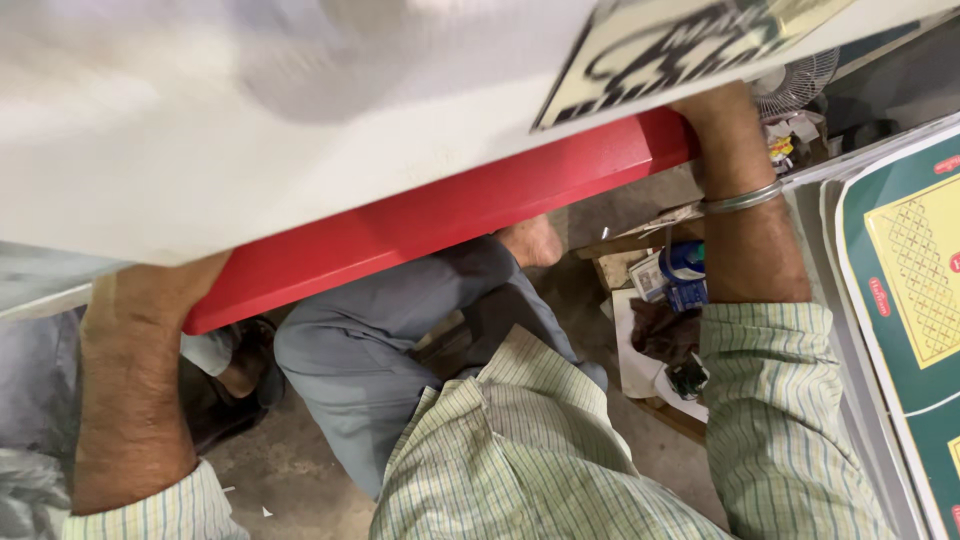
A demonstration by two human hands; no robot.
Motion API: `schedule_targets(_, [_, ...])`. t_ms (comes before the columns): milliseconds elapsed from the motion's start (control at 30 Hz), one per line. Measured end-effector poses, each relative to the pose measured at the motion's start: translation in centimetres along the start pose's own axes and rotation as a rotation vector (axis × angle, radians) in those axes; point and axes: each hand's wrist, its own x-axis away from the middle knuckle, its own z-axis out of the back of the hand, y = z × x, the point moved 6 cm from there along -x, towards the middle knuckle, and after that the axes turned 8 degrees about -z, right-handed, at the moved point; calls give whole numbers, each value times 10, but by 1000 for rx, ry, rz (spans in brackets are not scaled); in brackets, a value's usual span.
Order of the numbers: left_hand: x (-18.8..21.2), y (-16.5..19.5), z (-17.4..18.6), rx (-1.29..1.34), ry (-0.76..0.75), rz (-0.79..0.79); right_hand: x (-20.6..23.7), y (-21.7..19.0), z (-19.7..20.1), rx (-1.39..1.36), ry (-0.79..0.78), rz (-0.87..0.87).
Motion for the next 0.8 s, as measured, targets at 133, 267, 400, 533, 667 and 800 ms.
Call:
schedule_targets(133, [5,-6,-6,-13,33,33,0,7,11,-17,36,-225])
schedule_targets(267, [18,6,3,7,67,132,10,-8,28,-200,60,-424])
schedule_targets(400, [54,64,25,320,259,133,69,-31,62,-521,183,-640])
schedule_targets(533, [89,135,-3,753,358,176,145,-62,103,66,315,-228])
schedule_targets(667, [100,155,-104,1045,326,423,223,-29,120,204,367,-483])
schedule_targets(800, [103,155,-205,1219,147,671,274,-4,148,478,254,-565])
